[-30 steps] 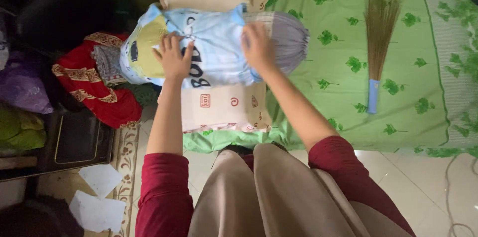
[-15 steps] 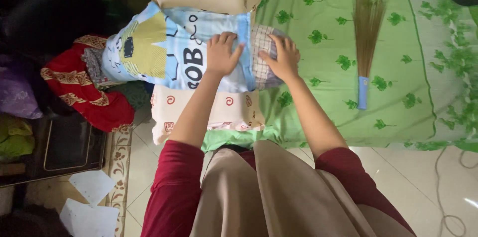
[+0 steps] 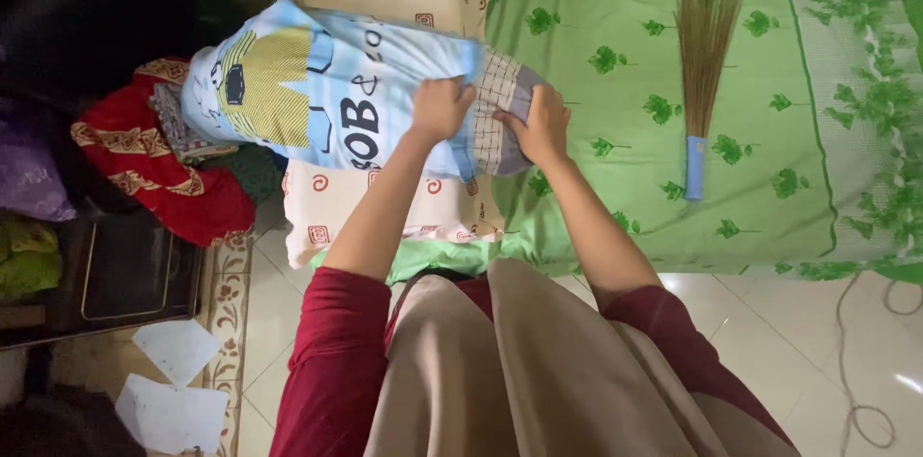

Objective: Putting a blue patterned cover on a bolster pillow on a bed.

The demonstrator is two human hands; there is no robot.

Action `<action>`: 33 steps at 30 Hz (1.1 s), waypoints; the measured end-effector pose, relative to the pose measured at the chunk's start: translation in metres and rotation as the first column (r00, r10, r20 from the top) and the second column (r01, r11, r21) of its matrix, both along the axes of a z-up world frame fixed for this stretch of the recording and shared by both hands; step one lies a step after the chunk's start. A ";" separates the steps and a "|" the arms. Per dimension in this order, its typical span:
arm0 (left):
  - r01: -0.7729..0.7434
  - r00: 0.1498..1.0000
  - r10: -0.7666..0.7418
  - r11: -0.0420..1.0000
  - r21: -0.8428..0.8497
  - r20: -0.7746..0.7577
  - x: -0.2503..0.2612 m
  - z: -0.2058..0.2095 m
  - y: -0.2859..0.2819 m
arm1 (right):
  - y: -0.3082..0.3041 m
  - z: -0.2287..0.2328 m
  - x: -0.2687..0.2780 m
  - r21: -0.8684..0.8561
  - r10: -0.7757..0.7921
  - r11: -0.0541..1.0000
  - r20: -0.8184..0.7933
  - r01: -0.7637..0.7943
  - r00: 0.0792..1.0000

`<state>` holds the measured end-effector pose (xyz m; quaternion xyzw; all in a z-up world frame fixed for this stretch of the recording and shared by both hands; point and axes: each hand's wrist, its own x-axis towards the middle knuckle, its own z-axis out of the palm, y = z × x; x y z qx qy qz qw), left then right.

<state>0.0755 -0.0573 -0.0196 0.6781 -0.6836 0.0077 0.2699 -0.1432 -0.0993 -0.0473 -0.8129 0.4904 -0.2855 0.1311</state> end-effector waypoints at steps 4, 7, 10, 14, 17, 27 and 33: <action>0.098 0.967 -0.106 0.994 -0.044 -0.234 -0.011 0.011 -0.004 | 0.013 0.012 0.013 -0.270 0.102 0.959 0.038 -0.088 0.994; 0.045 0.842 -0.038 0.999 -0.001 -0.538 -0.014 0.030 -0.009 | 0.023 0.041 0.032 -0.215 0.107 0.970 -0.037 -0.112 0.994; 0.152 0.839 -0.217 0.974 -0.167 -0.500 -0.022 0.031 0.008 | 0.035 0.052 0.036 -0.190 0.182 0.965 -0.018 -0.182 0.983; 0.189 0.664 -0.176 0.980 -0.064 -0.727 -0.022 0.027 0.019 | 0.034 0.036 0.027 -0.236 0.195 0.955 0.046 -0.179 0.980; 0.059 0.863 -0.039 0.998 0.023 -0.503 -0.030 0.032 0.029 | 0.024 0.027 0.008 -0.243 0.255 0.945 0.126 -0.220 0.959; -0.162 0.983 0.159 0.986 -0.029 -0.092 -0.034 0.061 0.010 | -0.043 -0.004 -0.013 0.395 0.034 0.894 0.410 -0.212 0.911; -0.302 0.953 0.277 0.897 0.324 0.122 -0.005 0.048 -0.040 | -0.005 0.033 -0.004 0.338 0.098 0.921 0.278 -0.193 0.956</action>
